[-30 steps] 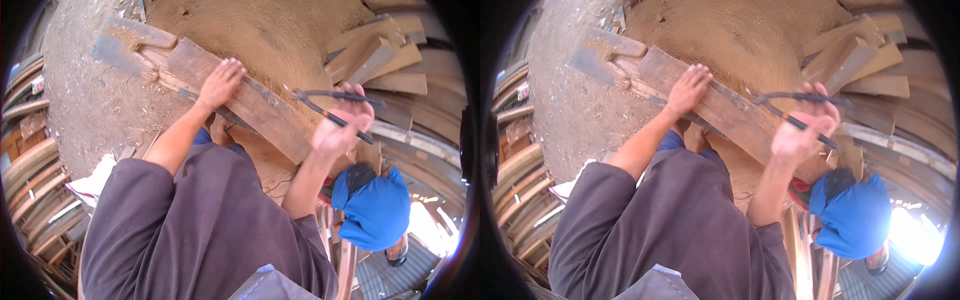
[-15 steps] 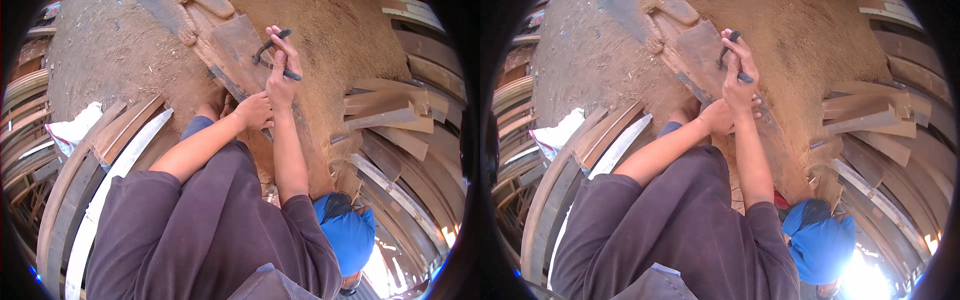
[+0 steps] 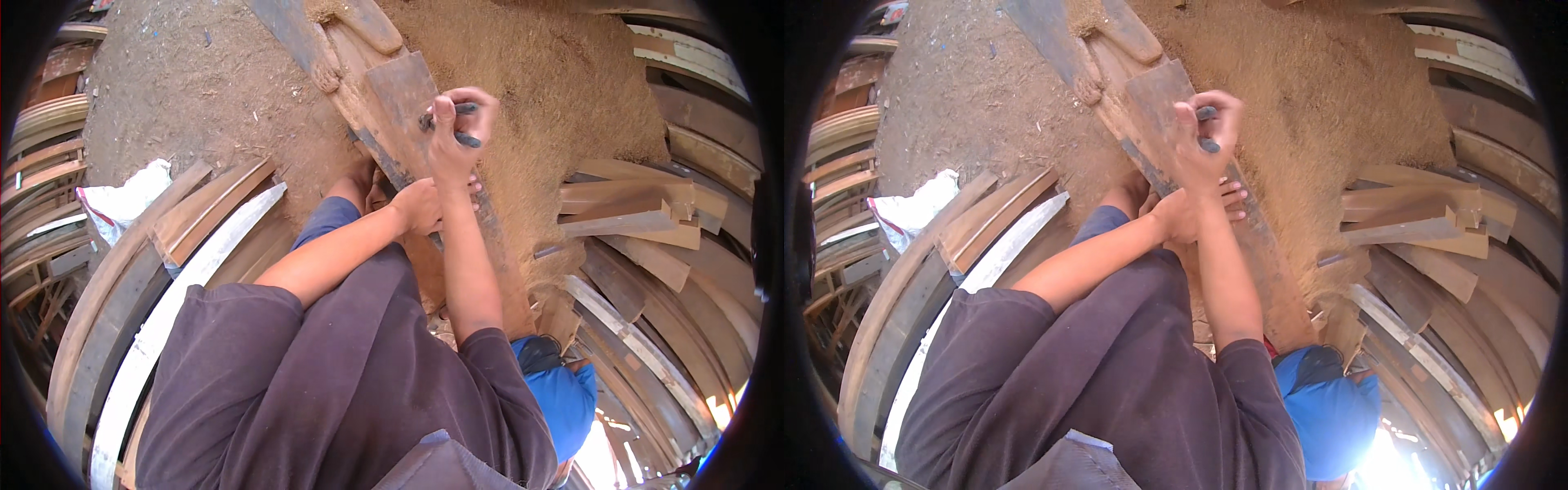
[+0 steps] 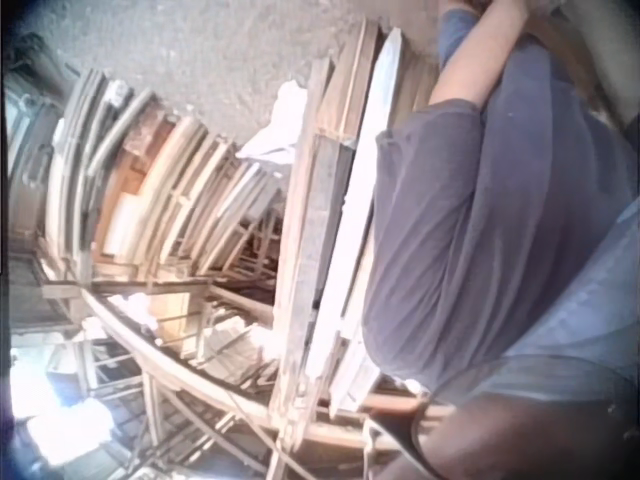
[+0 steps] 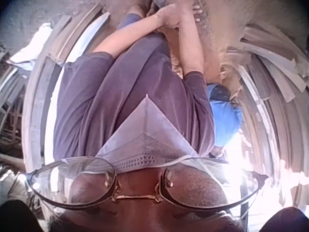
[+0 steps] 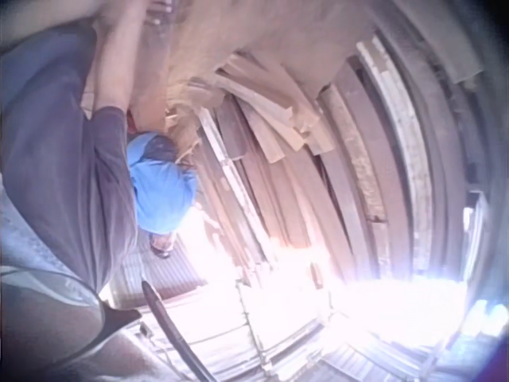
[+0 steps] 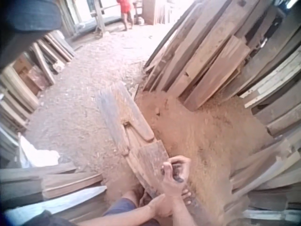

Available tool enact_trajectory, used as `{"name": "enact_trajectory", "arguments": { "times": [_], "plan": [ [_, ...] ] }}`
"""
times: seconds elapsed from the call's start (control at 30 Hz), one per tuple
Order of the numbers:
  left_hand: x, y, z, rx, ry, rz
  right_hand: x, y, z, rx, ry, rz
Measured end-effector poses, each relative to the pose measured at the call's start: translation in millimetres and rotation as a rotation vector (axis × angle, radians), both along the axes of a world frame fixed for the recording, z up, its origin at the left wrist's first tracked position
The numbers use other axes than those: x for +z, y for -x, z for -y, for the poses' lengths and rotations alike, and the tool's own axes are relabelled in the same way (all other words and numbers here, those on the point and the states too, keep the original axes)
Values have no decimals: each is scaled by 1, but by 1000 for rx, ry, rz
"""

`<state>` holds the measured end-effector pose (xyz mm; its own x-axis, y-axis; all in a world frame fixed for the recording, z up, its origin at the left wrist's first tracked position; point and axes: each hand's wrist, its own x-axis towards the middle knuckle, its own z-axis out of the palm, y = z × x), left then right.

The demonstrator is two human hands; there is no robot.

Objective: The person measures a curved wooden plank with a tape measure, cuts a segment using a circular saw, and then smooths several wooden boards using a power planer while moving them around the workshop.

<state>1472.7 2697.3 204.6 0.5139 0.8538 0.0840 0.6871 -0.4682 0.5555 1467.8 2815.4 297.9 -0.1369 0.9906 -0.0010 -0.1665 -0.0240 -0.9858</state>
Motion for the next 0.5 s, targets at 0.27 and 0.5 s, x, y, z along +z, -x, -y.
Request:
{"name": "enact_trajectory", "arguments": {
  "times": [0.27, 0.5],
  "plan": [
    [-7, 4, 9, -111, 125, -428, -9, 91, -84, 161, 10, 666],
    [-17, -7, 4, -50, -84, -297, -56, 66, -126, 143, 282, 398]
  ]
}}
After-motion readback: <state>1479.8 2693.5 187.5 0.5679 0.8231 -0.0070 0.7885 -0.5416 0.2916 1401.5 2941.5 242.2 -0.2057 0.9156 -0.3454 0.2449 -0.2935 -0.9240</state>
